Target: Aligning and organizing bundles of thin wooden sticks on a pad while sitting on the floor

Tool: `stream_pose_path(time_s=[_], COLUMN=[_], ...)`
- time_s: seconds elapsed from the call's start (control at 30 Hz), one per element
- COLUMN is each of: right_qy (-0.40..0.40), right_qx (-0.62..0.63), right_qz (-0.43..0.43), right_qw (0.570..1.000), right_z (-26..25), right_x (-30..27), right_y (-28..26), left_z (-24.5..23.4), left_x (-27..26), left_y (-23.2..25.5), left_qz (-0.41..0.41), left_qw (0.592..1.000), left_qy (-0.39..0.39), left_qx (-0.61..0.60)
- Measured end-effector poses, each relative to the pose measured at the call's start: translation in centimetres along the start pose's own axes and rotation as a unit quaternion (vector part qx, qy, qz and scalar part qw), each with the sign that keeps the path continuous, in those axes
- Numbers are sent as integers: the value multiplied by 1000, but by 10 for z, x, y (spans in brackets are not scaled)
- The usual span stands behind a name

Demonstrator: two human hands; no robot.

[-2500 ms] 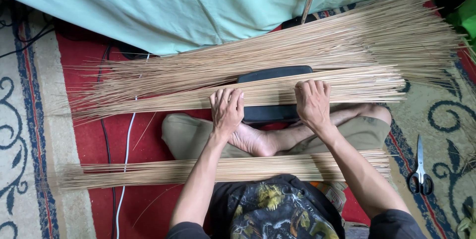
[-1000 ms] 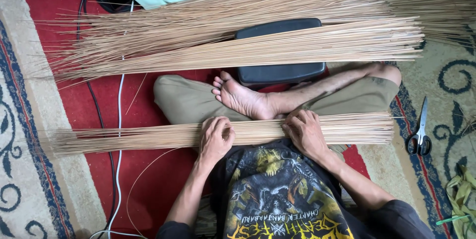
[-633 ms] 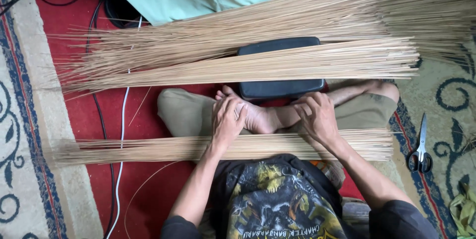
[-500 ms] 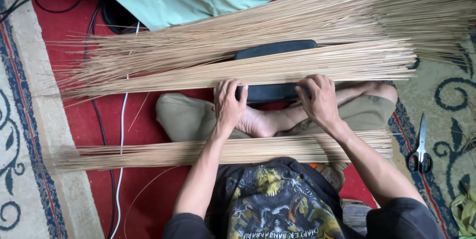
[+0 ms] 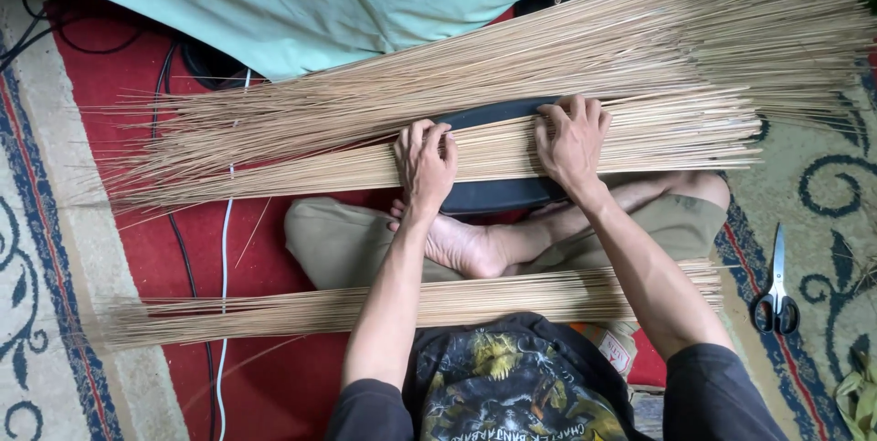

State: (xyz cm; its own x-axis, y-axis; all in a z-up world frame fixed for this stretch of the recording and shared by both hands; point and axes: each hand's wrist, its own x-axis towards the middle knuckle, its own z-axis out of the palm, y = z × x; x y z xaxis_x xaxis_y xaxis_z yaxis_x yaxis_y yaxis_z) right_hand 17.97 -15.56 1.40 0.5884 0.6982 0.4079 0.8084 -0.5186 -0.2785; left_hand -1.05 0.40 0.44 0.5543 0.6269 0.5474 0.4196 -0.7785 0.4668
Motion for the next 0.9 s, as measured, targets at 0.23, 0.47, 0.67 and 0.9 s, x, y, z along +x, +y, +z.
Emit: stream_pose_path(time_s=[0.23, 0.47, 0.67, 0.9], right_qy=[12, 22, 42, 72], right_qx=[32, 56, 44, 5], right_qz=[36, 31, 16, -10], right_qw=[999, 998, 998, 997], right_z=[14, 11, 5, 1], right_x=[-3, -4, -3, -3], right_y=[7, 5, -3, -8], left_z=[6, 3, 3, 4], left_x=[0, 0, -1, -3], left_y=[-2, 4, 3, 5], left_qz=[-32, -37, -30, -7], left_qw=[999, 999, 999, 999], left_qy=[-2, 2, -5, -6], left_qx=[-1, 16, 19, 34])
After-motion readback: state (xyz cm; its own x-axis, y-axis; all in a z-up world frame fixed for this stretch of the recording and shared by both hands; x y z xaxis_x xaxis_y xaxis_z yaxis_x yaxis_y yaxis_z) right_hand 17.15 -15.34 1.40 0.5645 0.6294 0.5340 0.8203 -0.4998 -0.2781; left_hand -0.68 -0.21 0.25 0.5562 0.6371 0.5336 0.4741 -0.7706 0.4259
